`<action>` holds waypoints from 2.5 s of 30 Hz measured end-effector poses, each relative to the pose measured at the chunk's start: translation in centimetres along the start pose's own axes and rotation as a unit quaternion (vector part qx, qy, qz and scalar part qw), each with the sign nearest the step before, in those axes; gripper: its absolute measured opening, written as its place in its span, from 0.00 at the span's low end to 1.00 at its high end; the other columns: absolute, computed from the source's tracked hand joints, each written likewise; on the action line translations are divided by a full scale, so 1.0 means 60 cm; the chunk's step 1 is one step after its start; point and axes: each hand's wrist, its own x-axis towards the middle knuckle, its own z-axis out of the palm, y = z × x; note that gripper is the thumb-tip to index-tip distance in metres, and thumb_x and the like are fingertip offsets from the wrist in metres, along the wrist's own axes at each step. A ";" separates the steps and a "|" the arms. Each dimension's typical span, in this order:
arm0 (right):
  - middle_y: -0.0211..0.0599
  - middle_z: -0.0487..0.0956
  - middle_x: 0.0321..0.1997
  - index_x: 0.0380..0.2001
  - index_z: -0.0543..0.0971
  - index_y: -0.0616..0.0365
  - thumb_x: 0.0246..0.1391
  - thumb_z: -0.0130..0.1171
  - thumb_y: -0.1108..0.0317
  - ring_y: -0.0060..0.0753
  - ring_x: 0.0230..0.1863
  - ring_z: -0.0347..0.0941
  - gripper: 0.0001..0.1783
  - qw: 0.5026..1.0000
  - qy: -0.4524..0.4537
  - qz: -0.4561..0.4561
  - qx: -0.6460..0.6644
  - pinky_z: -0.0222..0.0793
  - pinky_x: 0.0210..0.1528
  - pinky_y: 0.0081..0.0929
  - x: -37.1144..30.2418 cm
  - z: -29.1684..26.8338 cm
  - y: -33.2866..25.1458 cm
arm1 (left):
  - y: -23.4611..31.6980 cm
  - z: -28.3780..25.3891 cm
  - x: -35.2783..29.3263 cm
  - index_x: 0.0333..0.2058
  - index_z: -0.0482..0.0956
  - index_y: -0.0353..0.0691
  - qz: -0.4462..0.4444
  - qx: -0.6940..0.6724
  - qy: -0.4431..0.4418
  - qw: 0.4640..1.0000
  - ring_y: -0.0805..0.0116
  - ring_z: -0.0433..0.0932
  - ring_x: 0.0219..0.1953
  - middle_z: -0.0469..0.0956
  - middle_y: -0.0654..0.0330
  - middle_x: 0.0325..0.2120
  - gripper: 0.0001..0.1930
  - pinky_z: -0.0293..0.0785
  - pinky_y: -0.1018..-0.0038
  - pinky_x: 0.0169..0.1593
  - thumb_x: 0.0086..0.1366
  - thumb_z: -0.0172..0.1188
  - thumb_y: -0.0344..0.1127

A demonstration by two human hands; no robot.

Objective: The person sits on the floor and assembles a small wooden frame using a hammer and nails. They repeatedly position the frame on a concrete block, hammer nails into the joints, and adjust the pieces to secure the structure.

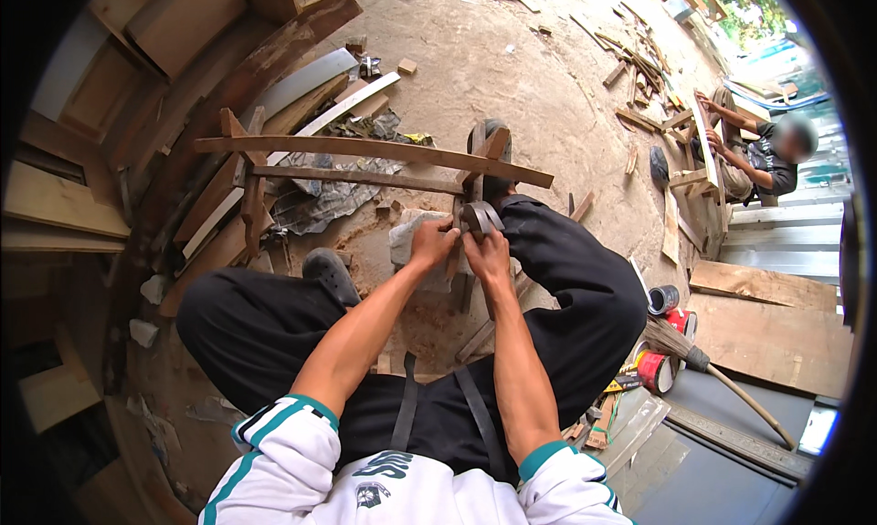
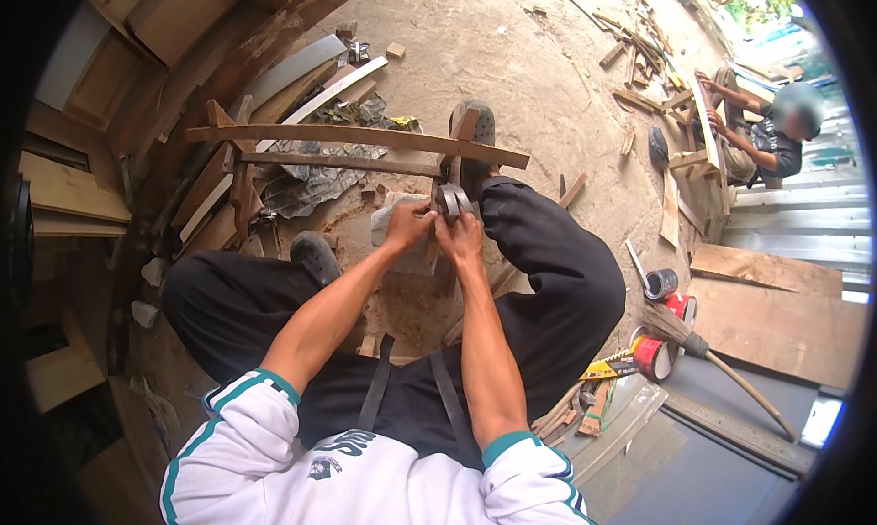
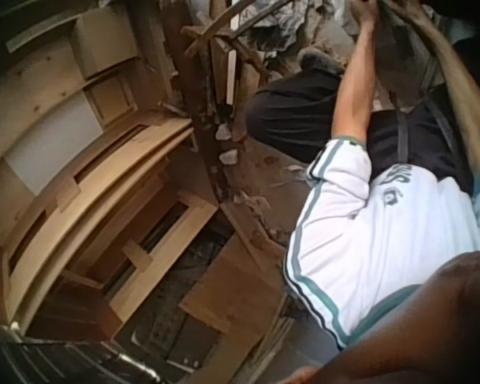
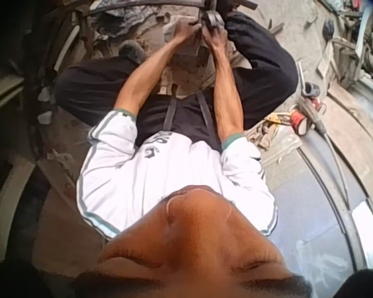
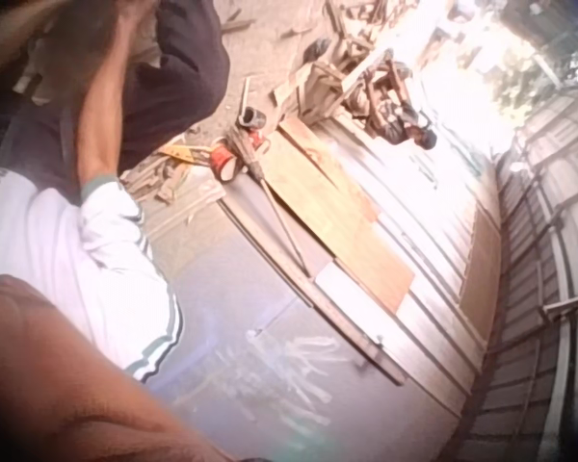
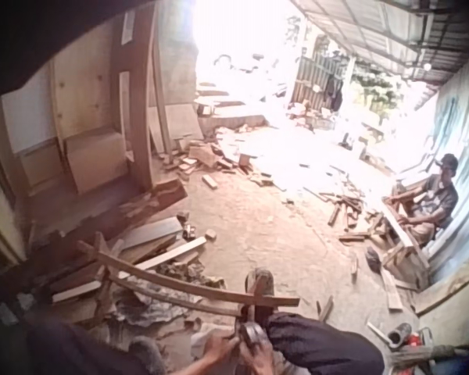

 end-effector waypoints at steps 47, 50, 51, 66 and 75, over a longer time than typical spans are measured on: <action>0.52 0.81 0.37 0.46 0.78 0.51 0.50 0.58 0.70 0.60 0.39 0.78 0.17 0.995 0.072 -0.072 0.011 0.74 0.36 0.48 0.031 -0.005 -0.025 | 0.009 -0.006 0.002 0.50 0.80 0.38 -0.038 0.026 0.003 0.999 0.49 0.77 0.52 0.79 0.46 0.47 0.22 0.72 0.63 0.56 0.58 0.62 0.40; 0.53 0.81 0.39 0.47 0.78 0.51 0.50 0.55 0.69 0.62 0.43 0.77 0.18 0.996 -0.026 -0.015 -0.078 0.74 0.40 0.49 0.024 0.013 0.023 | 0.042 0.001 0.003 0.51 0.79 0.38 -0.066 0.031 -0.047 0.996 0.48 0.77 0.52 0.79 0.46 0.47 0.22 0.72 0.63 0.56 0.58 0.61 0.39; 0.53 0.81 0.39 0.46 0.78 0.52 0.49 0.56 0.69 0.61 0.42 0.77 0.17 0.995 -0.043 0.032 -0.090 0.74 0.40 0.48 0.018 0.003 0.034 | 0.059 0.003 0.001 0.51 0.79 0.39 -0.080 0.036 -0.076 0.993 0.49 0.77 0.52 0.79 0.45 0.47 0.22 0.72 0.63 0.56 0.58 0.61 0.39; 0.54 0.81 0.40 0.48 0.79 0.52 0.49 0.57 0.65 0.57 0.46 0.78 0.20 0.996 -0.037 0.067 -0.043 0.73 0.47 0.44 0.042 0.009 -0.031 | 0.003 0.000 0.007 0.51 0.79 0.37 -0.008 0.047 0.011 0.999 0.48 0.76 0.53 0.78 0.44 0.48 0.21 0.71 0.62 0.57 0.60 0.60 0.40; 0.48 0.81 0.43 0.47 0.79 0.52 0.50 0.57 0.65 0.53 0.49 0.76 0.19 0.999 -0.004 0.039 -0.034 0.72 0.50 0.38 0.025 0.012 0.031 | 0.048 0.009 0.001 0.51 0.78 0.36 -0.057 0.019 -0.055 0.997 0.48 0.76 0.53 0.78 0.45 0.48 0.22 0.70 0.62 0.58 0.60 0.60 0.39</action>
